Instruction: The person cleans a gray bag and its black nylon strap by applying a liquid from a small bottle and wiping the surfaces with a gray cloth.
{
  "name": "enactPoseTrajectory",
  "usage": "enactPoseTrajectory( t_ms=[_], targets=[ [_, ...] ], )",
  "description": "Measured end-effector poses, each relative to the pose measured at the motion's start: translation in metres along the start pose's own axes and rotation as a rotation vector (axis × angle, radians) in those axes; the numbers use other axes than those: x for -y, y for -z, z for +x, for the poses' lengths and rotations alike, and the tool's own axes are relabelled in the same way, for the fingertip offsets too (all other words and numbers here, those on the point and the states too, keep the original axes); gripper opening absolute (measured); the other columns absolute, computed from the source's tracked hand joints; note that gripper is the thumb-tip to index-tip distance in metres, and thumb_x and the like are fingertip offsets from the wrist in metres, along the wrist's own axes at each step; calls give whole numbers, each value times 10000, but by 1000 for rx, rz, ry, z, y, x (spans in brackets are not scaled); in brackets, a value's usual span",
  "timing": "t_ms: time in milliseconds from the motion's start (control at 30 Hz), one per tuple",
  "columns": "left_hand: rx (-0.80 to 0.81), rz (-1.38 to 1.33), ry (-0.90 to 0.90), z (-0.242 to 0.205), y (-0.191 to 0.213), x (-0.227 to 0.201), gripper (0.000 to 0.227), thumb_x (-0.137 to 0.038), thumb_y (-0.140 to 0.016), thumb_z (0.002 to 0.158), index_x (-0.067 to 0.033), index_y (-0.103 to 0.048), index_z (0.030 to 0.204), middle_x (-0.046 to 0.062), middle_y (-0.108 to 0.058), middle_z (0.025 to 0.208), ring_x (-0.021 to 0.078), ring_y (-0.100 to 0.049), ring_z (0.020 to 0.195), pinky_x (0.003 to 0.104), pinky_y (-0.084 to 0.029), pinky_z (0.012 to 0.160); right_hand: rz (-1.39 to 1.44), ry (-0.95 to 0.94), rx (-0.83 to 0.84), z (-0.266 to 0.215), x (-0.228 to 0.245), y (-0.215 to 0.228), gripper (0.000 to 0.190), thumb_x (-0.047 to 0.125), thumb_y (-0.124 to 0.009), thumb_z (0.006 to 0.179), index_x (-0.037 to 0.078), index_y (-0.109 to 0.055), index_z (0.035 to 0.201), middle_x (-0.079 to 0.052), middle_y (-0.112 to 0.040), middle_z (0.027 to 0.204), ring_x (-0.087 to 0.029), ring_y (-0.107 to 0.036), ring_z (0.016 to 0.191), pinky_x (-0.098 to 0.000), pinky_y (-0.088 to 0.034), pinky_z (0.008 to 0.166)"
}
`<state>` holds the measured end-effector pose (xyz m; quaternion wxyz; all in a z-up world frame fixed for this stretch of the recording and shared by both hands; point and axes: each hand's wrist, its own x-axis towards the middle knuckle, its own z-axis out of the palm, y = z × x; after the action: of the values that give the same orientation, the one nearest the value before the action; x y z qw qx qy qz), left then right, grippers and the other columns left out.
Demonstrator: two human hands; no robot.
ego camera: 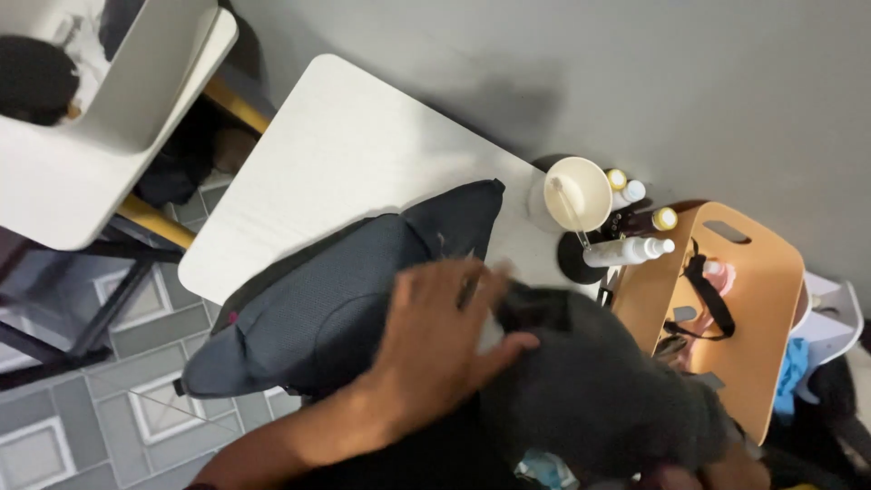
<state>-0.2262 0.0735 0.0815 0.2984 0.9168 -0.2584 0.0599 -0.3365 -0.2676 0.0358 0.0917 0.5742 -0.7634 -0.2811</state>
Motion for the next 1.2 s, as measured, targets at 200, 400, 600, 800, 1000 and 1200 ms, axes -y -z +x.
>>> enactPoseTrajectory(
  t_ms=[200, 400, 600, 800, 1000, 1200],
  targets=[
    [-43, -916, -305, -23, -38, -26, 486, -295, -705, 923, -1, -524, 1264, 217, -510, 1161, 392, -600, 1043, 452, -506, 905, 418, 1289, -113, -32, -73, -58, 378, 164, -696, 626, 141, -793, 990, -157, -742, 789, -296, -711, 808, -411, -517, 789],
    [226, -1213, 25, -6, -42, -15, 248, -77, -574, 869, -145, -576, 1107, 22, -643, 1089, 170, -619, 930, 299, -473, 853, 1115, 1789, -390, -147, -63, -38, 345, -202, -424, 881, -62, -736, 926, -237, -719, 1101, -333, -689, 1140, -466, -523, 1111],
    [431, -778, -348, 10, -33, -11, 354, -262, -504, 972, -182, -600, 1303, 87, -645, 1378, 223, -521, 1395, 440, -319, 1003, 828, 1176, 166, -85, -23, -102, 1198, 34, -839, 649, 165, -141, 1615, -30, -441, 1596, -168, -514, 1347, -407, -567, 935],
    [106, -352, -201, 52, -17, 93, 547, -297, -760, 686, -149, -687, 1208, 61, -727, 1216, 276, -661, 1137, 436, -459, 953, 1651, 1217, -787, -112, -1, -97, 864, -170, -773, 960, -155, -100, 1501, -453, -449, 1538, -488, -514, 1437, -537, -463, 1207],
    [381, -3, 249, 65, -69, 183, 365, -346, -619, 967, -95, -729, 1209, 164, -733, 1107, 377, -662, 1072, 510, -454, 862, 1112, 1758, -672, -190, 118, -100, 495, 212, -672, 992, -9, -452, 1377, -342, -521, 1463, -489, -492, 1392, -614, -347, 1178],
    [453, -35, 383, 66, -147, 221, 343, -337, -639, 894, -181, -755, 1177, 106, -737, 1009, 362, -706, 995, 513, -516, 772, 389, 2017, -293, -246, 130, -91, 574, 489, -360, 1105, 61, -624, 1382, -234, -533, 1486, -447, -401, 1449, -694, -210, 1179]
  ],
)
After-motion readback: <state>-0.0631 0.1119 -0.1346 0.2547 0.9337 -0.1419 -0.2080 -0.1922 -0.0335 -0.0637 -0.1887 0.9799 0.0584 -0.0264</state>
